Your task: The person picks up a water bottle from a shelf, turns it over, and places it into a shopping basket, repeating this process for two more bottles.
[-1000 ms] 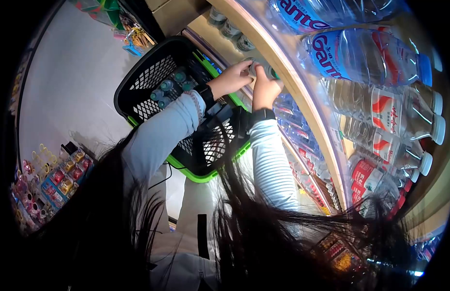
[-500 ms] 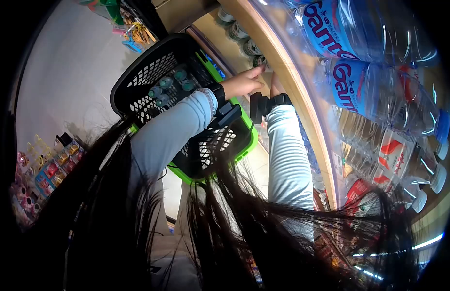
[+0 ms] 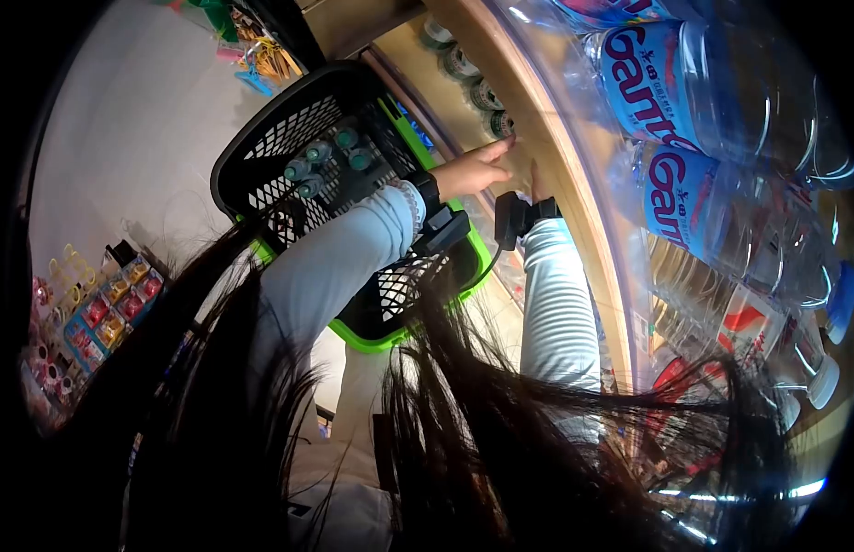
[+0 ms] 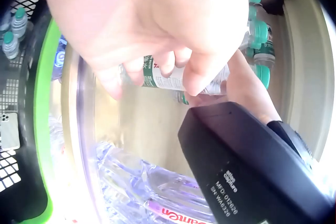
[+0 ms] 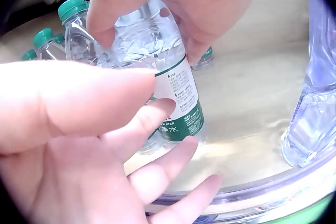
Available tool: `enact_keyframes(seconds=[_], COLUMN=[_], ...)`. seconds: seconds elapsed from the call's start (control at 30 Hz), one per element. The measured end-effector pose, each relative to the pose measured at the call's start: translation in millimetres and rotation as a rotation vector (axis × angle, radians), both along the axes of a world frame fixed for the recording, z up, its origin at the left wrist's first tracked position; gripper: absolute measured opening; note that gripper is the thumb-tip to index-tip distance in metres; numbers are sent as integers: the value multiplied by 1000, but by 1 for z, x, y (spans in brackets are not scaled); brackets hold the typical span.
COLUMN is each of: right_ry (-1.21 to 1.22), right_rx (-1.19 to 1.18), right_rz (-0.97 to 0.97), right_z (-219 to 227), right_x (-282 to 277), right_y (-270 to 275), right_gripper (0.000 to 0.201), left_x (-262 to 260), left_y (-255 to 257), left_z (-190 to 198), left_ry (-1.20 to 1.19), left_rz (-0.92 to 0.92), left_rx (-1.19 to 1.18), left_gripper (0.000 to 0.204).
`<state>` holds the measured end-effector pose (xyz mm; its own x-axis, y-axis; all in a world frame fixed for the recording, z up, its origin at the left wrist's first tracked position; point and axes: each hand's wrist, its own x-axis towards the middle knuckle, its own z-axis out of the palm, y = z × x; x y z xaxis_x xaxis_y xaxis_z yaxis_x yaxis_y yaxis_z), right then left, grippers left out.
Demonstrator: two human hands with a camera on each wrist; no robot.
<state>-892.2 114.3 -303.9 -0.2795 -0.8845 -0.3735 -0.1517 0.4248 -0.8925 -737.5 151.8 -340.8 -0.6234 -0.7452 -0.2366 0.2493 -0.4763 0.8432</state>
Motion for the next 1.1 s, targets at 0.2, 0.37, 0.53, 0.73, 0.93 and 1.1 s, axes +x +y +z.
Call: enact_keyframes(seconds=[0.2,0.37,0.53,0.73,0.93,1.1], right_ry=[-75,270,403,281,179,311], right_rx=[28,-189,-405,21,428,694], right_rz=[-57,-86,-29,331,396,398], right_z=[37,43,7,-67,-235,-283], right_x=[12,67,94,204,276,339], right_y=[-6,57,134,187,180,144], right_gripper=[54,68,43,15,28,73], left_x=[31,106,183,249,291,311], left_y=[46,133,185,188,115,78], left_z=[-39,-92,-102,-87,-67,-88], left_ry=[-29,-378,-750,-688,-744,-722], left_rz=[87,91,98,121,22,46], left_rx=[114,51,30,80,-4,-155], left_gripper=[55,30,23,25,25,24])
